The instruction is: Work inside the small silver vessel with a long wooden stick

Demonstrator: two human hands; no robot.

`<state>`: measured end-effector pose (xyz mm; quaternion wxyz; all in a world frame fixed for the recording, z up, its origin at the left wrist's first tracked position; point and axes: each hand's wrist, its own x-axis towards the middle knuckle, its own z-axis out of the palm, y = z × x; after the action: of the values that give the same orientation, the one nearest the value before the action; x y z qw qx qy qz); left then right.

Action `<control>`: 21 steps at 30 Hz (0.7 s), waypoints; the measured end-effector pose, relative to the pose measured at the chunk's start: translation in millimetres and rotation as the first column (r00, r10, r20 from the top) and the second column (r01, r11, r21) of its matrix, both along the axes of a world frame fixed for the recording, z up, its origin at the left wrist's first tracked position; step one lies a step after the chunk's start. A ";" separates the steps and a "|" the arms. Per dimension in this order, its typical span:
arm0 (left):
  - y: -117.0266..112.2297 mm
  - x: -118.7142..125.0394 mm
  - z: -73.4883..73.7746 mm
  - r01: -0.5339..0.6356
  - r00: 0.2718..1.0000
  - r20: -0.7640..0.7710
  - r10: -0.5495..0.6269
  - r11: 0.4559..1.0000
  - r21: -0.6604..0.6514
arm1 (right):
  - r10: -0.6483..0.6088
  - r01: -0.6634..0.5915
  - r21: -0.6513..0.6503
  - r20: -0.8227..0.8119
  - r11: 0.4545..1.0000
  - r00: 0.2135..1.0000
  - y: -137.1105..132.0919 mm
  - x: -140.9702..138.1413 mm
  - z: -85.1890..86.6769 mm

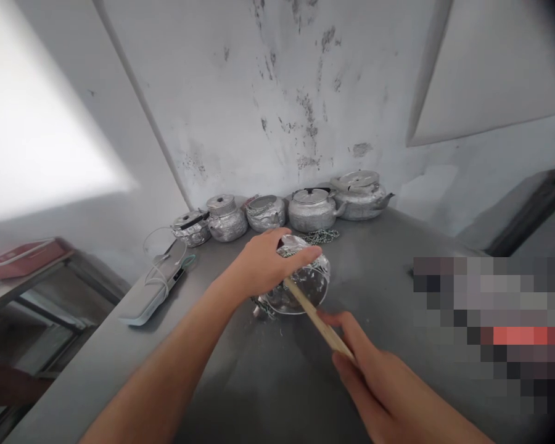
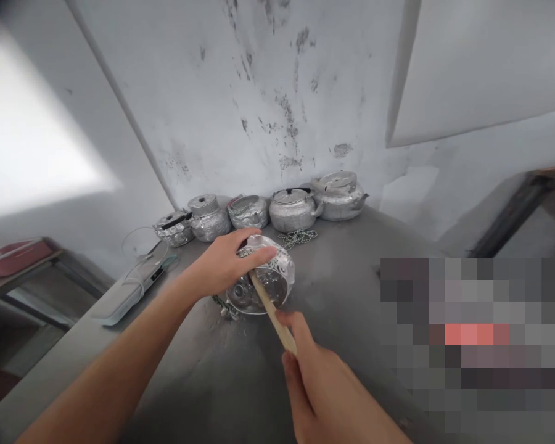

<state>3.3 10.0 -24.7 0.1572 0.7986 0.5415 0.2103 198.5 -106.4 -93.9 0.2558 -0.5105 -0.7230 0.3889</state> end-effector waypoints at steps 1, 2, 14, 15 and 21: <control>0.0 0.0 0.0 -0.002 1.000 0.002 0.002 1.000 -0.001 | 0.000 0.000 0.002 0.000 1.000 1.000 0.3 -0.2 -0.3; 0.0 -0.1 0.0 -0.004 1.000 0.003 0.004 1.000 -0.001 | -0.003 0.003 0.006 -0.006 1.000 1.000 0.6 -0.5 -0.5; -0.3 0.6 1.2 0.001 1.000 0.003 -0.001 1.000 -0.001 | -0.008 0.007 0.016 0.027 1.000 1.000 2.7 -0.8 5.8; -0.8 0.8 1.6 0.001 1.000 0.004 -0.001 1.000 -0.002 | -0.002 0.001 0.017 0.032 1.000 0.999 3.0 -0.9 5.7; -1.0 1.2 1.5 0.002 1.000 0.005 -0.002 1.000 -0.013 | 0.000 -0.002 0.036 0.055 0.999 0.998 1.3 0.7 5.5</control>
<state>4.4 9.1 -23.2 0.1637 0.7977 0.5416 0.2085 199.2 -105.0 -88.4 0.2446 -0.5159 -0.7369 0.3619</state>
